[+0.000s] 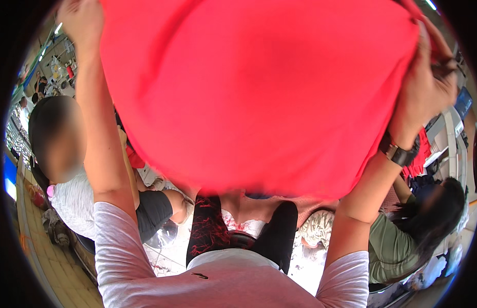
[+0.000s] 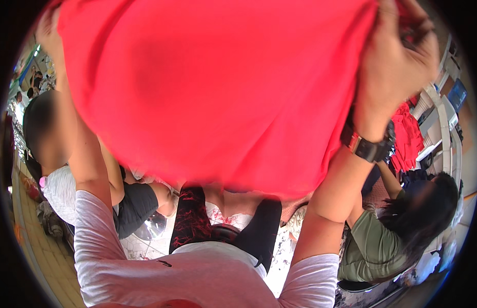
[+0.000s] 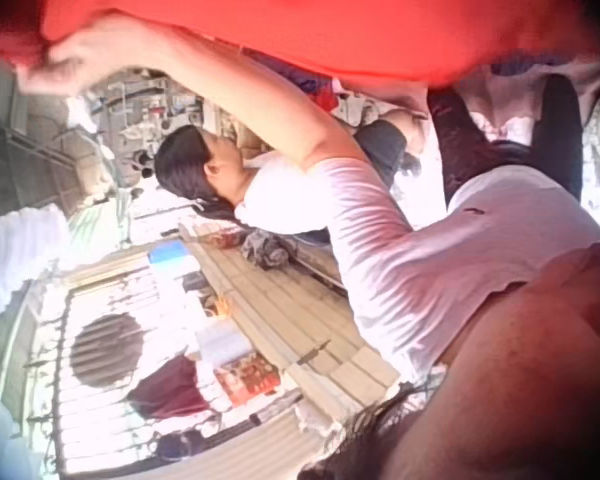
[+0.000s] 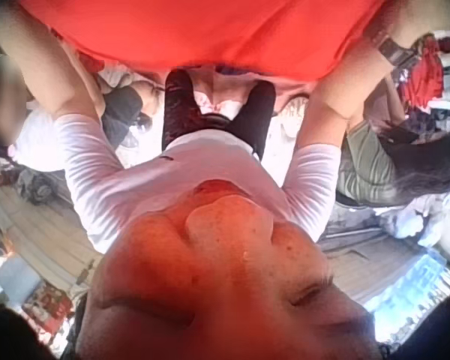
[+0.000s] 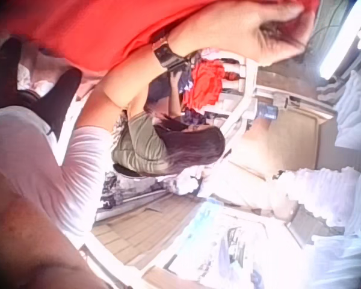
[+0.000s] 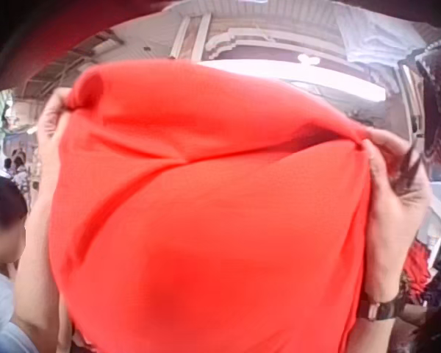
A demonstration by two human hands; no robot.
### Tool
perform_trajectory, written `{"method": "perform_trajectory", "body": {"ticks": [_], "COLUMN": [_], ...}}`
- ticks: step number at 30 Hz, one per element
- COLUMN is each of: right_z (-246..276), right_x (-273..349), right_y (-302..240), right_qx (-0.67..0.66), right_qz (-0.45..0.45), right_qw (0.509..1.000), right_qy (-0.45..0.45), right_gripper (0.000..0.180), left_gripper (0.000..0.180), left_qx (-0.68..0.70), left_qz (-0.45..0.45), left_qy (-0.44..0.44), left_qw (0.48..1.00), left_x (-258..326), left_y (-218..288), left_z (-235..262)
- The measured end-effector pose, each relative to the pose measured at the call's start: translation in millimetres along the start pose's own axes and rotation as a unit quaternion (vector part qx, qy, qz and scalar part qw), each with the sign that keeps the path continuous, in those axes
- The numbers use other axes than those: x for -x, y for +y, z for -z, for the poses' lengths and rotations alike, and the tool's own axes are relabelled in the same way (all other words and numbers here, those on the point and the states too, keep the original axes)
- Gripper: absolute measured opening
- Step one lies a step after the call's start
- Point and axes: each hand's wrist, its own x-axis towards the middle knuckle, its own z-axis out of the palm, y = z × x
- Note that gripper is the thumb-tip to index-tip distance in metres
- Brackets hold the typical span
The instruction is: The person uses a small blade to trim loose threads from a red hoodie. They repeatedly lift and turn the garment to access different areas while seated on the floor.
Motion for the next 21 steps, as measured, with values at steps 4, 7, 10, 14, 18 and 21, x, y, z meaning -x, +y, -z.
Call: {"method": "perform_trajectory", "body": {"ticks": [4,7,10,14,18,21], "right_z": [-16,-30,-23,31,95,107], "right_x": [46,83,123,180,246,277], "right_y": [43,87,134,92,21,-23], "right_qx": [0.037,0.136,0.159,0.145,0.110,0.085], "right_qz": [-0.130,-0.156,-0.223,-0.326,-0.452,-0.522], "right_qw": [0.984,0.965,0.913,0.856,0.858,0.836], "right_qy": [-0.116,-0.161,-0.302,-0.374,-0.218,-0.145], "right_gripper": [0.016,0.025,0.035,0.034,0.018,0.012], "left_gripper": [0.019,0.035,0.041,0.044,0.026,0.029], "left_qx": [-0.211,-0.212,-0.115,-0.367,-0.081,-0.063], "left_qz": [0.116,0.359,0.491,0.303,0.249,0.225], "left_qy": [-0.136,-0.145,-0.215,-0.338,-0.383,-0.448], "left_qw": [0.961,0.897,0.836,0.812,0.886,0.863], "left_x": [55,123,154,231,271,300], "left_y": [-130,-187,-194,-120,17,73], "left_z": [57,10,-11,-43,-127,-163]}}
